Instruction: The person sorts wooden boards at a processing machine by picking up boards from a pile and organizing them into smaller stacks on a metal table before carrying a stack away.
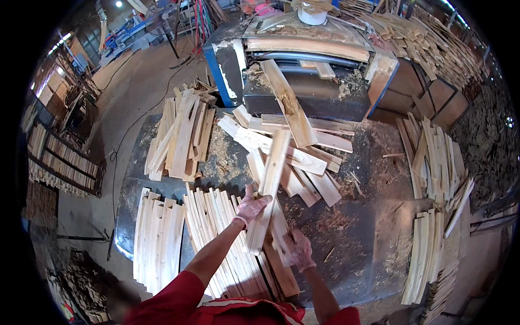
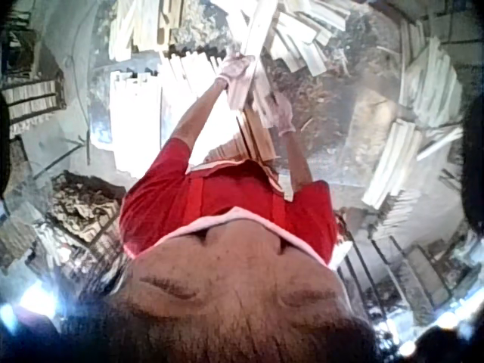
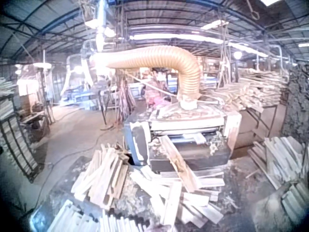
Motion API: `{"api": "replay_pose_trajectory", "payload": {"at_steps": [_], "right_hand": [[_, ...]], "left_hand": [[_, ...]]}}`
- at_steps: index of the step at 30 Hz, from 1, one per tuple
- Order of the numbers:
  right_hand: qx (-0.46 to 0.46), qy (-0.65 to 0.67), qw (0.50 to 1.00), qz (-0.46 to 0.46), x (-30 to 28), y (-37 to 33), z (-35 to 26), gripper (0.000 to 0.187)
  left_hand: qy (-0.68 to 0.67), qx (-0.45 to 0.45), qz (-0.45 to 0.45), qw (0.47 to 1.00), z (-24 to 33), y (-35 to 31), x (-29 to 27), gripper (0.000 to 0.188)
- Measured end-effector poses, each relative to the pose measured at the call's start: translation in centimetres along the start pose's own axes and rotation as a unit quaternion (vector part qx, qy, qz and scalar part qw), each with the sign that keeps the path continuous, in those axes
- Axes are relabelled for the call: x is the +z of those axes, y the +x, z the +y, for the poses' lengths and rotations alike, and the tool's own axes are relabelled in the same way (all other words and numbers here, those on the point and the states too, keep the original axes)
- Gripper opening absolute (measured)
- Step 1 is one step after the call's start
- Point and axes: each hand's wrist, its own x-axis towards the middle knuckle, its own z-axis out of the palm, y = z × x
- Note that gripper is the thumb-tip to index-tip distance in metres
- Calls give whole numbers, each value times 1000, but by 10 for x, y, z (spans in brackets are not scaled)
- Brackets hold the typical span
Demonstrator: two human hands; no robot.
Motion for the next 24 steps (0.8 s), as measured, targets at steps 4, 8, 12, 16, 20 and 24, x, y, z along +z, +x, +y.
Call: {"api": "replay_pose_trajectory", "payload": {"at_steps": [4,8,12,16,20,24], "right_hand": [[36,-88,995,-23,-9,-42,32,34],[196,33,980,-29,10,-94,80,35],[166,53,984,-46,32,-120,86,43],[232,143,961,-52,51,-107,108,49],[450,454,733,-233,35,-108,74,47],[58,-19,960,-272,48,-123,125,44]], "left_hand": [[49,12,-81,995,8,-32,-20,61],[-5,-5,-36,999,12,-76,-51,31],[-61,-10,7,998,-3,-112,-90,29],[-58,-5,43,997,-5,-142,-105,31],[-61,19,72,995,-11,-169,-115,34],[-85,27,92,992,-20,-187,-122,34]]}}
